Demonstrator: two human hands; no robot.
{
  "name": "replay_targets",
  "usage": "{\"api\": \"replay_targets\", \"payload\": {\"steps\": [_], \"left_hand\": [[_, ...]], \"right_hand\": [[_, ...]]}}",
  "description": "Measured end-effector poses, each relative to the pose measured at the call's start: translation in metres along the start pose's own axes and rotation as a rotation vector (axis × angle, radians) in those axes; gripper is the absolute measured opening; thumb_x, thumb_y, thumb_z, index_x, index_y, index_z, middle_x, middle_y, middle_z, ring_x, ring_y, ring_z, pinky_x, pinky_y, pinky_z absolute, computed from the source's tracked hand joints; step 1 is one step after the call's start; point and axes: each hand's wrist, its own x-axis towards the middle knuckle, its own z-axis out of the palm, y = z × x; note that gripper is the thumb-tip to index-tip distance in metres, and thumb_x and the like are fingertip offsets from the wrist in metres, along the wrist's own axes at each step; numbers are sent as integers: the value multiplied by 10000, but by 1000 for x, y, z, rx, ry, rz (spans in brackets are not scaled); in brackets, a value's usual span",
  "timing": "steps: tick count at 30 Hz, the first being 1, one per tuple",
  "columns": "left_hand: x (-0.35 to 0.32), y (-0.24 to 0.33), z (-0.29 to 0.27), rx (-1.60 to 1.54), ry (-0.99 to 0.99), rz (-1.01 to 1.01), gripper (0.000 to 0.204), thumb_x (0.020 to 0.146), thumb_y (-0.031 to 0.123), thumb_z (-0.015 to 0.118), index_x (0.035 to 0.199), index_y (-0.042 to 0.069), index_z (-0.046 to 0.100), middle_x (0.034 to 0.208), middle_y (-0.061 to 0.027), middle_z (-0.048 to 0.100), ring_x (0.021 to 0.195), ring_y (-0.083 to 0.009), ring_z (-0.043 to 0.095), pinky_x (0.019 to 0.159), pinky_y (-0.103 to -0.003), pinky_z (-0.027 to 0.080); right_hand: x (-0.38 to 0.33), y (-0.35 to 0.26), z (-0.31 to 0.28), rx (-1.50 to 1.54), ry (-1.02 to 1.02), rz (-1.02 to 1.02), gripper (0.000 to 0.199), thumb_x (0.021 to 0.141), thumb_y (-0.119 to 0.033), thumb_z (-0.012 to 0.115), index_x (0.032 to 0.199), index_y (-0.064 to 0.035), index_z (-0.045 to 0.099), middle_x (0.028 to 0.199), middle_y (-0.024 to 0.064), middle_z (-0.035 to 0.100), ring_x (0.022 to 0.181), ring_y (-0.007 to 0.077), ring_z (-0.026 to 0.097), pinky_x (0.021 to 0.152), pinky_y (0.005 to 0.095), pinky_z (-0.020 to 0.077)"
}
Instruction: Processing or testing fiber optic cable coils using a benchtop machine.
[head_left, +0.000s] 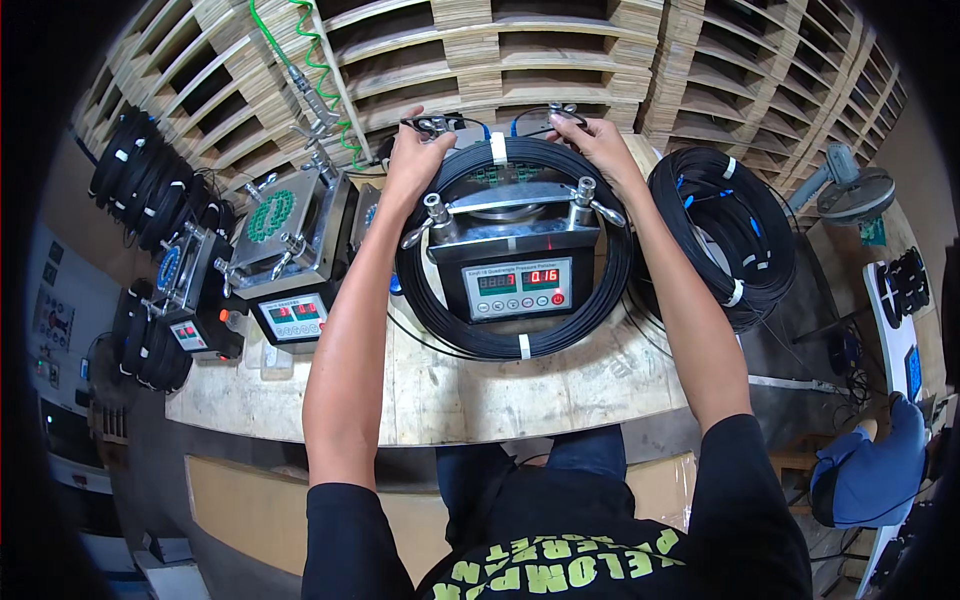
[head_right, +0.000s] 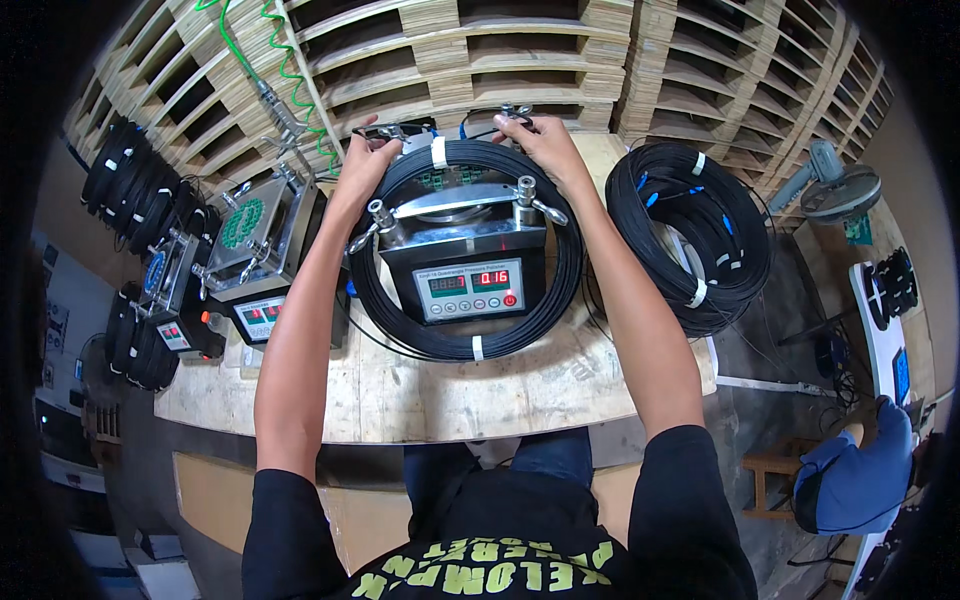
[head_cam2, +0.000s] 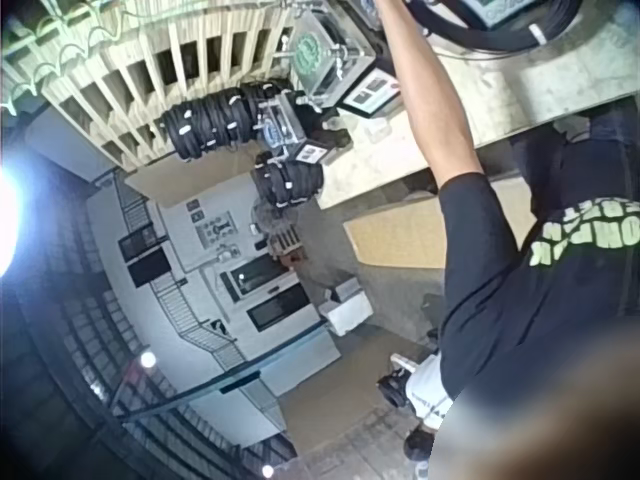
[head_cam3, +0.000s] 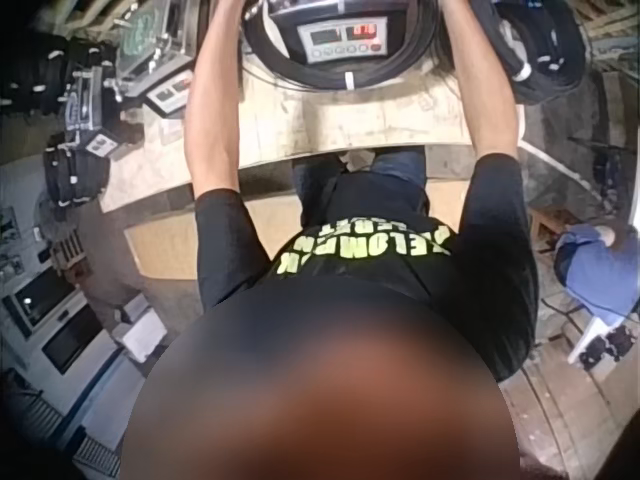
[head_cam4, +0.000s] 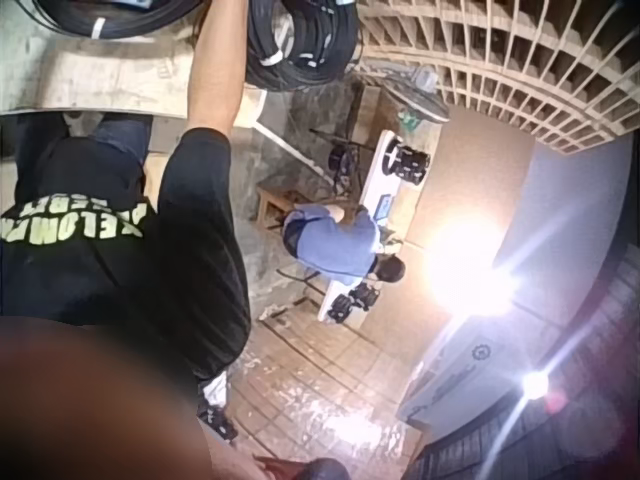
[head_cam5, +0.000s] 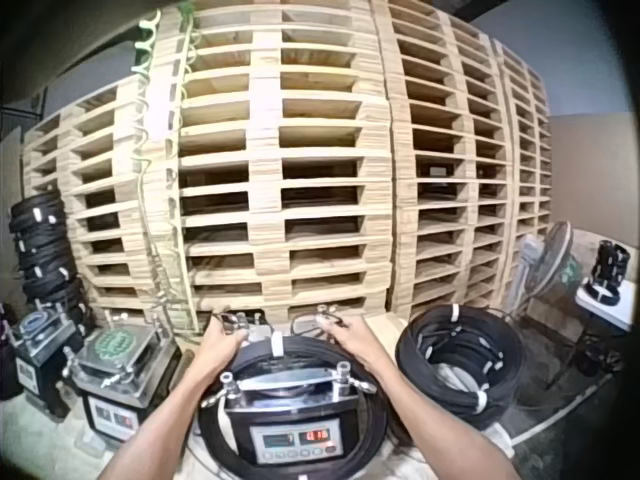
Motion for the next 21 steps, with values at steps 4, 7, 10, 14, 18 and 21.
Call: {"api": "replay_targets", "payload": {"steps": [4,7,10,14,18,21], "left_hand": [[-2,2,-1,3,-6,9,868,760,297,766,1497,13,407,1193,-228,651,1103,-310,642,990,-368,481],[-2,0,0,-21,19,27,866,758,313,764,1493,9,420,1177,-221,658,1105,-302,642,988,-364,480],[0,1,2,80,51,44,857,761,325,760,1486,4,435,1157,-209,667,1083,-288,651,972,-361,487],[-1,0,-5,59,34,-20,864,755,334,763,1482,-5,442,1106,-193,681,1036,-275,666,937,-359,501],[-2,0,-1,-56,-18,-43,875,746,334,763,1484,-9,441,1059,-180,684,996,-263,673,901,-355,513],[5,-2,-2,37,4,-33,883,740,328,761,1488,-10,434,1043,-176,685,974,-257,676,884,-353,518]], "right_hand": [[1,5,1,121,-21,48,437,953,-428,705,868,-2,755,685,-14,635,620,55,559,563,223,428],[6,14,-2,119,15,-20,405,955,-401,708,831,-16,740,720,-6,651,627,63,565,564,236,437],[10,22,-8,142,62,-63,368,961,-377,698,831,-33,714,760,1,660,623,64,571,557,238,447],[2,13,-3,151,136,13,302,967,-306,672,841,-33,706,781,12,672,617,73,562,543,243,434],[1,10,-6,118,168,30,301,968,-291,664,843,-19,703,799,34,686,638,83,589,558,236,453],[5,15,-5,217,155,60,305,975,-275,650,859,2,701,816,59,697,691,100,632,601,226,485]]}}
